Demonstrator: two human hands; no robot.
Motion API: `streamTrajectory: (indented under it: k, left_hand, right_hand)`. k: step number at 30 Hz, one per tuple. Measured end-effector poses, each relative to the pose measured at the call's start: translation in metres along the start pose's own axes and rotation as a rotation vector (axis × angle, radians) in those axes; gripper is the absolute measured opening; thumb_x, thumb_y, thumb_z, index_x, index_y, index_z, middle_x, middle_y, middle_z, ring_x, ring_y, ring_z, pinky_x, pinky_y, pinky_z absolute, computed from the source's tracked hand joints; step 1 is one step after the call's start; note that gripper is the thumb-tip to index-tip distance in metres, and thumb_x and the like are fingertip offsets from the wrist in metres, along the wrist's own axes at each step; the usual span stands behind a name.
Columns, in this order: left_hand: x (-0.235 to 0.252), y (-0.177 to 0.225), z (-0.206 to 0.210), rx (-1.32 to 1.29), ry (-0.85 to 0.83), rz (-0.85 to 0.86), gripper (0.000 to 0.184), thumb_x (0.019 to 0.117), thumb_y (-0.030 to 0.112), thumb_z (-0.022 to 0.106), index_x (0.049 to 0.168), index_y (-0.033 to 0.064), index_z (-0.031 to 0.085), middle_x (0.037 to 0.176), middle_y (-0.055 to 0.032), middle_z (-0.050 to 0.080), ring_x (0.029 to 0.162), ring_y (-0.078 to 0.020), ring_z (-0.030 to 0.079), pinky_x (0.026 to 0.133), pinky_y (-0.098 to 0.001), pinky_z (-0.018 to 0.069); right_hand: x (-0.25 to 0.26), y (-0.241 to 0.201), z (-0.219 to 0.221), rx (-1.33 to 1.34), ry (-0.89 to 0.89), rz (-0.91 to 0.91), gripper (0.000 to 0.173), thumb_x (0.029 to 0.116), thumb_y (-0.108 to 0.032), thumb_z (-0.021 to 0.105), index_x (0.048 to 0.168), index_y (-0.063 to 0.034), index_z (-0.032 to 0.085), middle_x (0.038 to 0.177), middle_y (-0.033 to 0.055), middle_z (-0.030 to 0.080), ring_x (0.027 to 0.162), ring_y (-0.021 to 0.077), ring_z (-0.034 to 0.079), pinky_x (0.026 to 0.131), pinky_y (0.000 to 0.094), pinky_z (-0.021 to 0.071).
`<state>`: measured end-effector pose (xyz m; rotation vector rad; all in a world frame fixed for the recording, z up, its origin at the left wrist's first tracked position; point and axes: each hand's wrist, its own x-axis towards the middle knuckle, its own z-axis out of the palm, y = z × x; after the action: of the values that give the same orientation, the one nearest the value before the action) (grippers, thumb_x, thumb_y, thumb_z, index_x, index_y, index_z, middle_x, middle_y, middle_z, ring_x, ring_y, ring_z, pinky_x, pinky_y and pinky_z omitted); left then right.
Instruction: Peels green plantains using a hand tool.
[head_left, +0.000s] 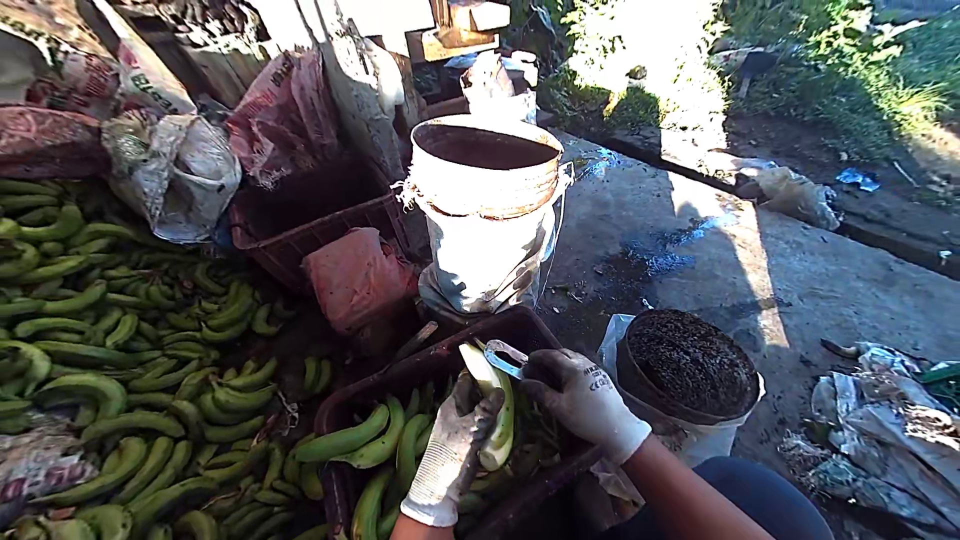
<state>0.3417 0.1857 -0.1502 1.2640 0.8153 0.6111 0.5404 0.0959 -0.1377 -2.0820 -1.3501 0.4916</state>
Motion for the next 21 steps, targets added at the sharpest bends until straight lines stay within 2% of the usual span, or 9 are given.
streamTrajectory:
  k: [2, 5, 7, 9, 11, 13, 16, 19, 21]
  left_hand:
    - [0.0, -0.001, 0.001, -0.154, 0.074, 0.041, 0.051, 0.0983, 0.024, 0.065, 0.142, 0.0026, 0.051, 0.116, -0.0171, 0.07, 0.099, -0.0254, 0.071, 0.086, -0.041, 0.0611]
    - [0.006, -0.005, -0.002, -0.511, 0.187, 0.06, 0.036, 0.1079, 0.015, 0.046, 0.138, -0.0032, 0.049, 0.122, -0.0246, 0.067, 0.105, -0.034, 0.07, 0.089, -0.0475, 0.0595]
    - [0.011, -0.005, -0.004, -0.727, 0.273, 0.036, 0.033, 0.11, 0.018, 0.04, 0.135, -0.0007, 0.05, 0.12, -0.021, 0.066, 0.107, -0.0305, 0.068, 0.09, -0.0472, 0.0579]
    - [0.013, 0.0, -0.007, -0.829, 0.353, 0.01, 0.028, 0.1101, 0.022, 0.038, 0.126, 0.0036, 0.052, 0.108, -0.014, 0.066, 0.099, -0.023, 0.067, 0.086, -0.0427, 0.058]
    - [0.012, 0.003, -0.01, -0.866, 0.379, 0.011, 0.029, 0.1104, 0.023, 0.036, 0.122, 0.0026, 0.054, 0.105, -0.0158, 0.068, 0.095, -0.0248, 0.07, 0.082, -0.0434, 0.0598]
    - [0.01, 0.004, -0.013, -0.826, 0.364, 0.022, 0.032, 0.111, 0.022, 0.035, 0.126, -0.0004, 0.052, 0.107, -0.0199, 0.068, 0.096, -0.0289, 0.07, 0.082, -0.0456, 0.06]
    - [0.004, 0.008, -0.01, -0.557, 0.351, 0.05, 0.029, 0.1092, 0.017, 0.042, 0.13, 0.001, 0.055, 0.101, -0.015, 0.069, 0.086, -0.0213, 0.071, 0.075, -0.0376, 0.0615]
    - [-0.008, 0.013, -0.014, -0.284, 0.06, 0.073, 0.046, 0.1075, 0.019, 0.045, 0.152, 0.0088, 0.04, 0.118, -0.0126, 0.067, 0.097, -0.018, 0.069, 0.084, -0.0358, 0.0601]
    - [-0.014, 0.018, -0.016, -0.176, -0.127, -0.007, 0.056, 0.1027, 0.021, 0.052, 0.156, 0.0108, 0.036, 0.128, -0.0118, 0.065, 0.108, -0.0183, 0.067, 0.092, -0.0362, 0.0576]
  right_hand:
    - [0.006, 0.005, -0.003, -0.13, -0.039, 0.098, 0.051, 0.0949, -0.057, 0.061, 0.131, -0.0219, 0.068, 0.124, 0.0088, 0.068, 0.118, 0.0282, 0.063, 0.101, 0.0531, 0.0503]
    - [0.001, 0.002, 0.001, 0.011, 0.102, 0.066, 0.053, 0.0946, -0.057, 0.063, 0.131, -0.0192, 0.069, 0.123, 0.0075, 0.069, 0.115, 0.0226, 0.065, 0.1, 0.0475, 0.0533]
    - [-0.012, -0.008, 0.01, 0.134, 0.142, -0.063, 0.05, 0.0942, -0.052, 0.067, 0.13, -0.0174, 0.07, 0.119, 0.0046, 0.07, 0.111, 0.0168, 0.066, 0.098, 0.0417, 0.0559]
    - [-0.026, -0.017, 0.023, 0.157, 0.113, -0.176, 0.047, 0.0934, -0.049, 0.07, 0.129, -0.0175, 0.071, 0.12, 0.0043, 0.07, 0.111, 0.0158, 0.066, 0.097, 0.0399, 0.0566]
    - [-0.033, -0.02, 0.034, 0.089, 0.081, -0.25, 0.046, 0.0928, -0.05, 0.07, 0.128, -0.0204, 0.071, 0.119, 0.0044, 0.07, 0.111, 0.017, 0.066, 0.096, 0.04, 0.0564]
    - [-0.03, -0.015, 0.041, 0.047, 0.083, -0.301, 0.045, 0.0928, -0.051, 0.07, 0.128, -0.0233, 0.072, 0.116, 0.0044, 0.07, 0.109, 0.0174, 0.066, 0.094, 0.0395, 0.0563]
    - [-0.02, -0.009, 0.037, 0.088, 0.091, -0.355, 0.042, 0.0933, -0.048, 0.07, 0.128, -0.0239, 0.072, 0.115, 0.005, 0.069, 0.108, 0.0162, 0.065, 0.094, 0.0372, 0.0554]
    - [-0.012, -0.006, 0.023, 0.172, 0.051, -0.333, 0.041, 0.0963, -0.044, 0.068, 0.13, -0.0206, 0.072, 0.115, 0.0049, 0.069, 0.107, 0.0142, 0.065, 0.096, 0.0347, 0.0551]
    - [-0.001, -0.002, 0.014, 0.176, -0.016, -0.273, 0.04, 0.0988, -0.044, 0.065, 0.129, -0.0195, 0.072, 0.115, 0.0042, 0.07, 0.107, 0.0136, 0.065, 0.096, 0.0361, 0.0554]
